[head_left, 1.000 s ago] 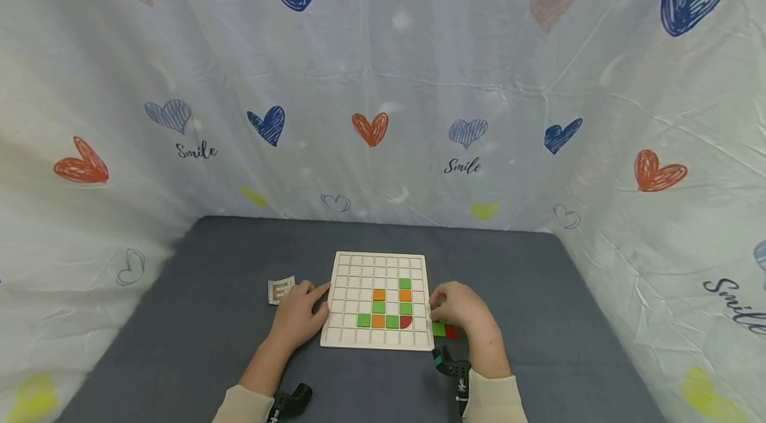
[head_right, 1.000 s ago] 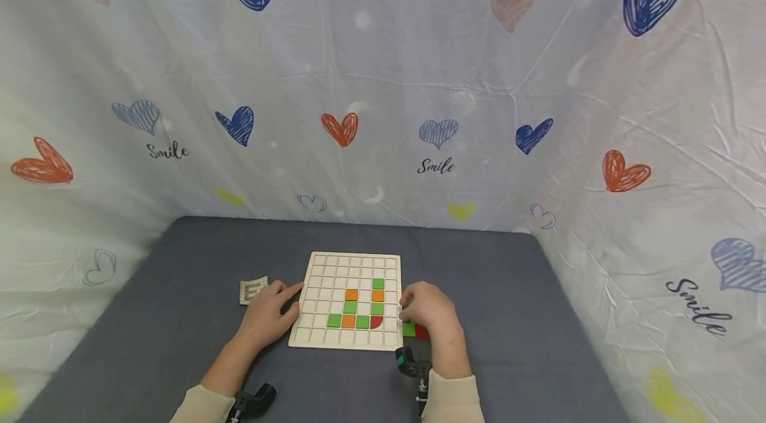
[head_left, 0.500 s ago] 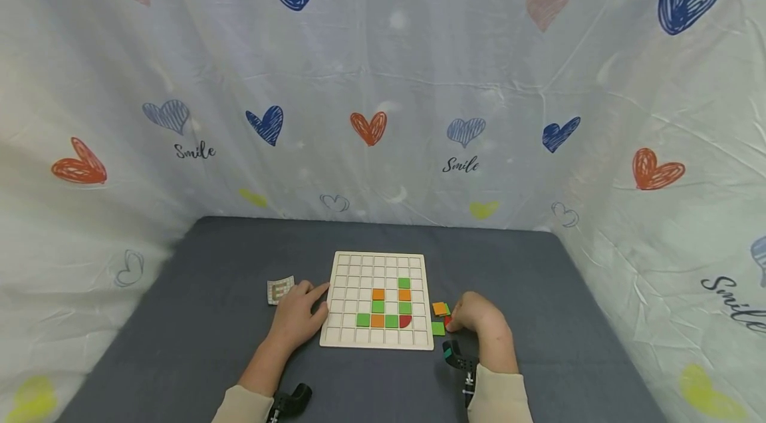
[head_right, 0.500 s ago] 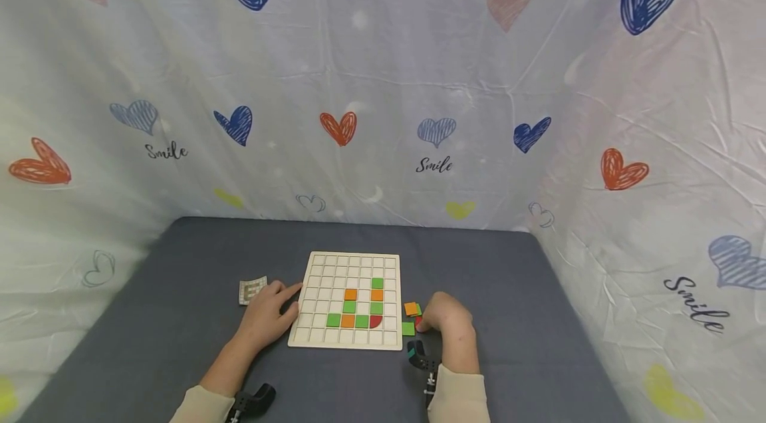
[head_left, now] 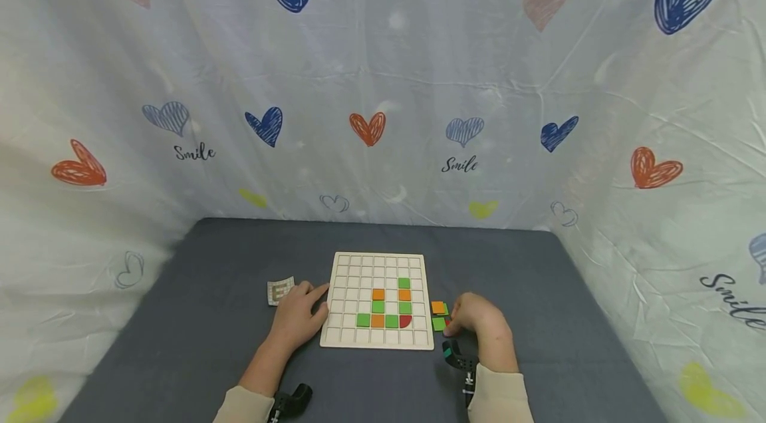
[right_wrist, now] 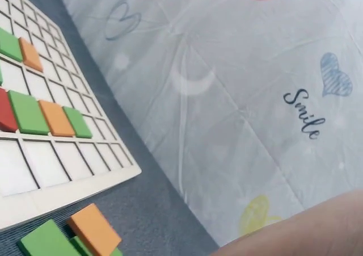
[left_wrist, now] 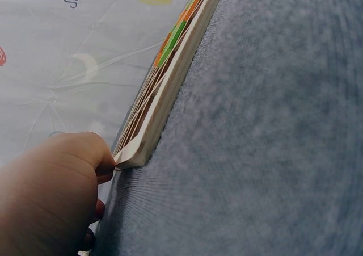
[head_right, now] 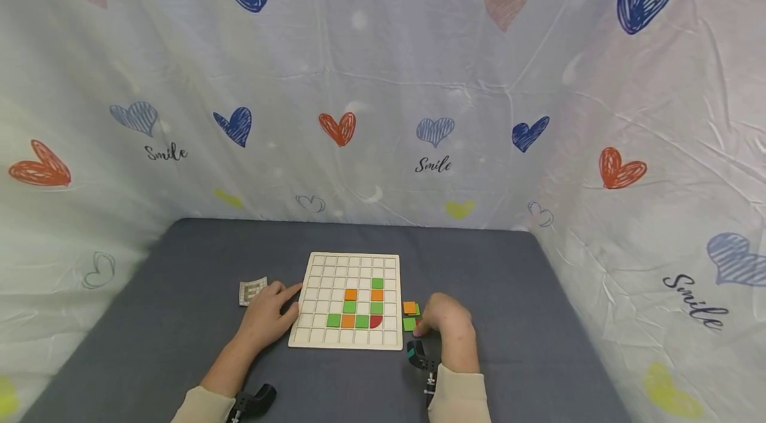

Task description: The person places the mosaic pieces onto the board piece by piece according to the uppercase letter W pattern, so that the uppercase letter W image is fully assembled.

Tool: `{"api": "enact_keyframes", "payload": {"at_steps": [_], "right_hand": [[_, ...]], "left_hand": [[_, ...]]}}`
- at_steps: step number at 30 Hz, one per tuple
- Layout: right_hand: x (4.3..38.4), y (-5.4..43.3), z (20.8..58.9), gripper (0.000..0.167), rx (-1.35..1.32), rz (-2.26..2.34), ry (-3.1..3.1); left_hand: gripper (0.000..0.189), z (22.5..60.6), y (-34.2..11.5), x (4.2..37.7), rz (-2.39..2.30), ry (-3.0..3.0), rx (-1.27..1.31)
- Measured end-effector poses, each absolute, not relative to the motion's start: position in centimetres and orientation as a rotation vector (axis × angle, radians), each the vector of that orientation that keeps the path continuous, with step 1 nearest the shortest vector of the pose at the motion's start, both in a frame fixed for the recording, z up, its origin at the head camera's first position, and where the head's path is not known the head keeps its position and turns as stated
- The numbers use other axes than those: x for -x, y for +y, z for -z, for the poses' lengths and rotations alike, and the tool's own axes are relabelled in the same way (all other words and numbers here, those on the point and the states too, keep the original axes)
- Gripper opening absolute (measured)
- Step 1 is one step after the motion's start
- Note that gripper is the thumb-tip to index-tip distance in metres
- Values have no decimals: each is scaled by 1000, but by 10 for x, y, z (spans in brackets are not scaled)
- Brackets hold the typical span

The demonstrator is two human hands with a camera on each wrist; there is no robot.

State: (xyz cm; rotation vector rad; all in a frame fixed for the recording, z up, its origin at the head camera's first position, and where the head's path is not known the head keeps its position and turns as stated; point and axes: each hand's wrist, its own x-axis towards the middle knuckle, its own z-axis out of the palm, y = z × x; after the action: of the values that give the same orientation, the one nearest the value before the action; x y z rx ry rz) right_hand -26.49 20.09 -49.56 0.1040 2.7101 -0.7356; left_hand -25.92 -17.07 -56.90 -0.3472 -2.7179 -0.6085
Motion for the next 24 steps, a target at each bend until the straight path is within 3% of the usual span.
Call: {"api": "enact_keyframes", "payload": {"at_steps": [9, 16, 21, 24], "right_hand": [[265, 210, 493, 18, -83, 747, 2767], [270, 219, 493, 31, -138, 737, 2901], [269, 220, 482, 12, -157, 885, 2895], [268, 214, 473, 12, -127, 1051, 2869]], "left_hand": [[40, 571, -170, 260, 608, -2712, 349], [40, 570, -170, 259, 607, -2711, 349], [40, 569, -170, 259, 607, -2714, 346], [40, 569, -169, 260, 611, -2714, 343]]}}
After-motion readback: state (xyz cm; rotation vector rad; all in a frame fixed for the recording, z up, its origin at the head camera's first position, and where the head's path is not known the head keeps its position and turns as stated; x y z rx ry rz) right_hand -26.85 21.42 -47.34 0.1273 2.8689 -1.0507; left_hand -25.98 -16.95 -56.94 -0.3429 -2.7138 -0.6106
